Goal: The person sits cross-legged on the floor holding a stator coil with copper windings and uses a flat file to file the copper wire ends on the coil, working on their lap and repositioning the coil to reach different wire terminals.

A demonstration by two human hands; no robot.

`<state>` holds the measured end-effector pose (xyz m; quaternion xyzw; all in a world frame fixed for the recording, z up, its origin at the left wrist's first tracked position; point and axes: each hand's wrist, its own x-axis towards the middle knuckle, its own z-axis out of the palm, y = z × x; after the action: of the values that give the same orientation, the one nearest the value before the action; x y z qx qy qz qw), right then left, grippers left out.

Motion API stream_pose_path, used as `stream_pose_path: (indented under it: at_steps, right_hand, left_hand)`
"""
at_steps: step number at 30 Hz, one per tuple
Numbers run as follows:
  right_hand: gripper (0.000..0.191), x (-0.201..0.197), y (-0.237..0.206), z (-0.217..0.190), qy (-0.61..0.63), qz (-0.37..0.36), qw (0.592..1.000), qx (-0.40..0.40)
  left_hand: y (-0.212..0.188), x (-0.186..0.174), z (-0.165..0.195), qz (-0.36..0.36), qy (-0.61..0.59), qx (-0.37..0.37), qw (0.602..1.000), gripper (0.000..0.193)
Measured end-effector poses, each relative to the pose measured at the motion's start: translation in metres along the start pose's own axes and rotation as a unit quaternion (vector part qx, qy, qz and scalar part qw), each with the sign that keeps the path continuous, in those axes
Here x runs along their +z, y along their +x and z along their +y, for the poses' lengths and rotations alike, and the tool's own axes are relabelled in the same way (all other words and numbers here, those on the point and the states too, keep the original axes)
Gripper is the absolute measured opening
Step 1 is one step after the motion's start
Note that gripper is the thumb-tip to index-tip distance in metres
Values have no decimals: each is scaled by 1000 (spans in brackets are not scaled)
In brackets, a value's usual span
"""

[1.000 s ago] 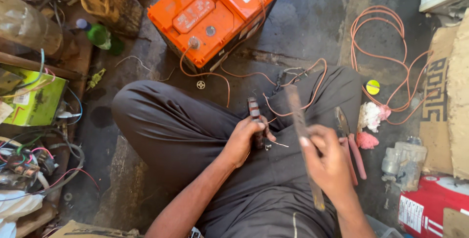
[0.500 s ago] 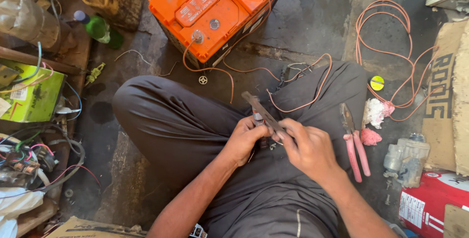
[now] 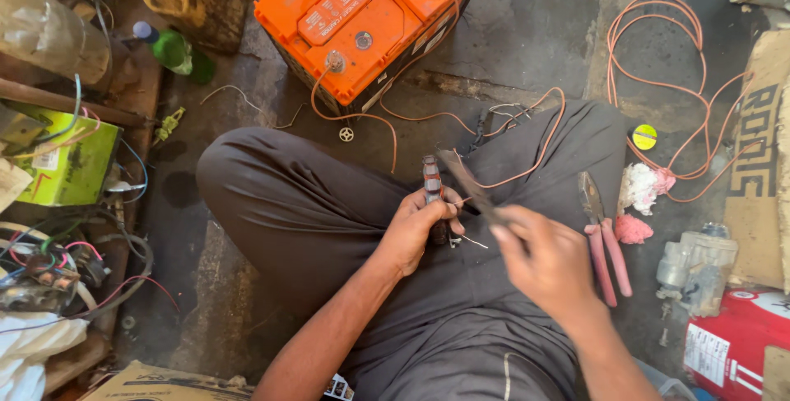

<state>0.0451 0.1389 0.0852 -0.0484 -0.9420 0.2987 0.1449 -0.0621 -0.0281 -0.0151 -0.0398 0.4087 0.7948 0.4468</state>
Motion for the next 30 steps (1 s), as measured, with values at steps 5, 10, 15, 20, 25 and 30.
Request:
stream_pose_path:
  at_steps: [5,10,15,20,25,30]
  right_hand:
    - [25,23,29,-11,12,-26,996,-80]
    - [24,-4,11,11,-103,-65,988,-100]
    - [20,-36,-15,27,-159,-39,986,26]
    - [25,0,5,4,-40,7,997,-67]
    - [26,25,31,-10,-62,-33,991,-113]
    - [20,-17,8,12,-104,-44,991,-69]
  left_hand:
    - [1,-3,-3,-4,7,10,1000,13]
    - [0,-7,1,29,-50,-30,998,12]
    - [-1,-3,3,18,-32,-38,999,17]
    - [2,-1,-1,14,-7,-15,1000,15]
    - [3,-6,-3,20,-20,-3,1000,12]
    - [5,-8,-4,43,-19,-42,998,13]
